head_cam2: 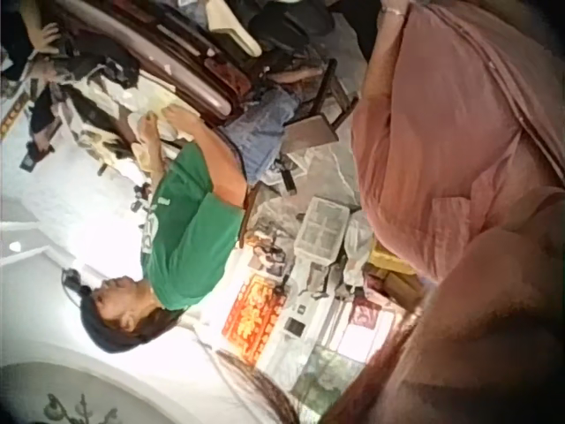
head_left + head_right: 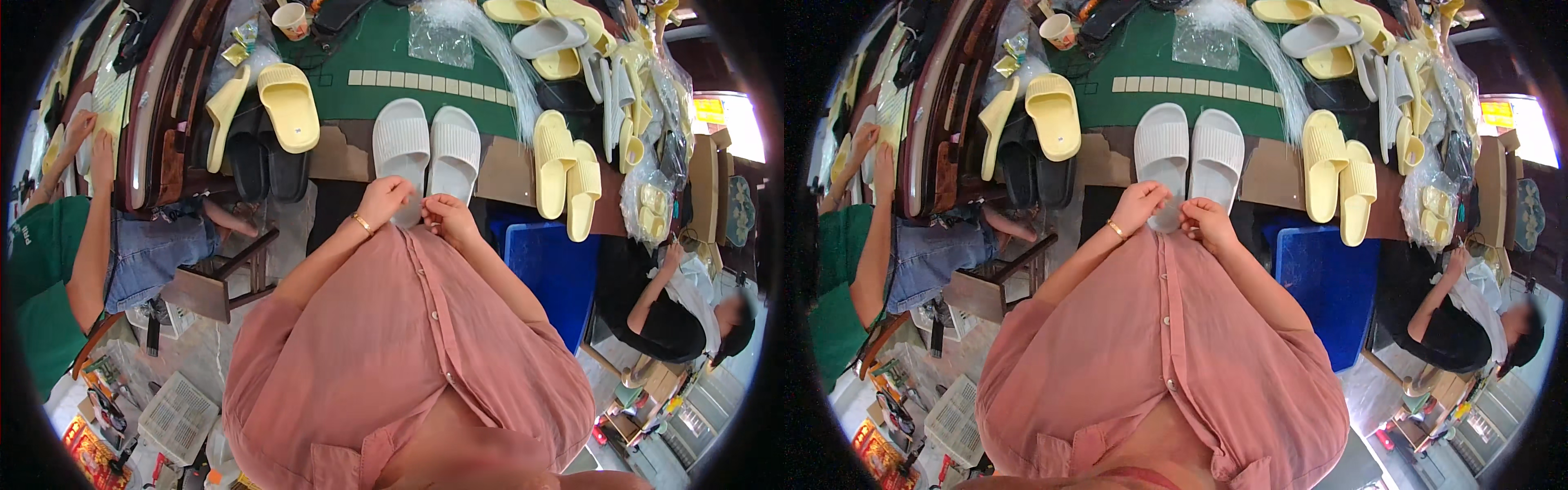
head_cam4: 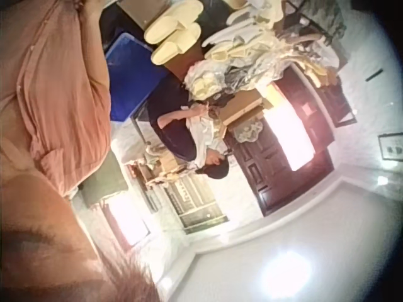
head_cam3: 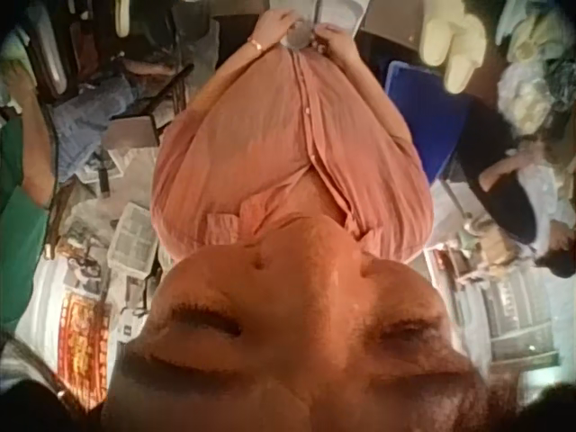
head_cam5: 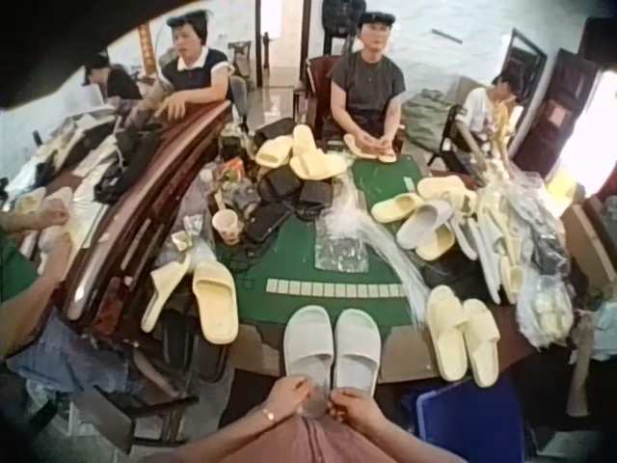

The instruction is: The person fastens pairs of slippers together with plastic ties by hand and places them on the table.

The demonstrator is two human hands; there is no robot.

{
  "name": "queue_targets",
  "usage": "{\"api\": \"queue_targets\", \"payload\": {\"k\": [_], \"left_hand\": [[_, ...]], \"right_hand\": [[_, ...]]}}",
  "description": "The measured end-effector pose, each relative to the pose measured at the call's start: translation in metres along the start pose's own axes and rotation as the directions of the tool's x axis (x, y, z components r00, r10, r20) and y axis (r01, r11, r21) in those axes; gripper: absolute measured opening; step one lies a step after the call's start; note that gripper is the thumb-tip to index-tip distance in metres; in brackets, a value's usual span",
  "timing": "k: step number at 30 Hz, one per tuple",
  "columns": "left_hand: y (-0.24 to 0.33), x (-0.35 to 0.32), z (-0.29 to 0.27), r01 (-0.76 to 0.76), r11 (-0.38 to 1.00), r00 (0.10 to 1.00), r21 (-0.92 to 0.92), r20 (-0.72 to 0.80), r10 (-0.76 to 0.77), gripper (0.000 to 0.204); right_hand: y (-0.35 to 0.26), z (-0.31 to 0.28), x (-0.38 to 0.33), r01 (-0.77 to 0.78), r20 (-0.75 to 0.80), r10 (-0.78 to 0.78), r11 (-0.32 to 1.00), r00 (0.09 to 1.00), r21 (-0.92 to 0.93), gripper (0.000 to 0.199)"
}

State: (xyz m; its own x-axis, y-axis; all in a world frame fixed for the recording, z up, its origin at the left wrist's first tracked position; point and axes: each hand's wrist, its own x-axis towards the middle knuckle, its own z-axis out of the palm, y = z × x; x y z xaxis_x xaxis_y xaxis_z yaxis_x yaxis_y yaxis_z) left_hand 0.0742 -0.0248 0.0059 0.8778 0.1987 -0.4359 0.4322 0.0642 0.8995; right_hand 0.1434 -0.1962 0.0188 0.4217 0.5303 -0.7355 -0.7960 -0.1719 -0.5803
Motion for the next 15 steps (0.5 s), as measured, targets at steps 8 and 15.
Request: {"api": "queue_targets", "payload": {"k": [8, 15], "left_hand": [[-0.025, -0.022, -0.003, 0.082, 0.899, 0.971, 0.43, 0.167, -0.168, 0.026], [-0.017, -0.033, -0.019, 0.132, 0.883, 0.972, 0.45, 0.117, -0.204, 0.026]], "right_hand": [[0.0, -0.008, -0.018, -0.353, -0.104, 0.347, 0.806, 0.932, -0.476, 0.02], [0.0, -0.007, 0.0, -0.43, -0.038, 0.462, 0.79, 0.886, -0.437, 0.02]]}}
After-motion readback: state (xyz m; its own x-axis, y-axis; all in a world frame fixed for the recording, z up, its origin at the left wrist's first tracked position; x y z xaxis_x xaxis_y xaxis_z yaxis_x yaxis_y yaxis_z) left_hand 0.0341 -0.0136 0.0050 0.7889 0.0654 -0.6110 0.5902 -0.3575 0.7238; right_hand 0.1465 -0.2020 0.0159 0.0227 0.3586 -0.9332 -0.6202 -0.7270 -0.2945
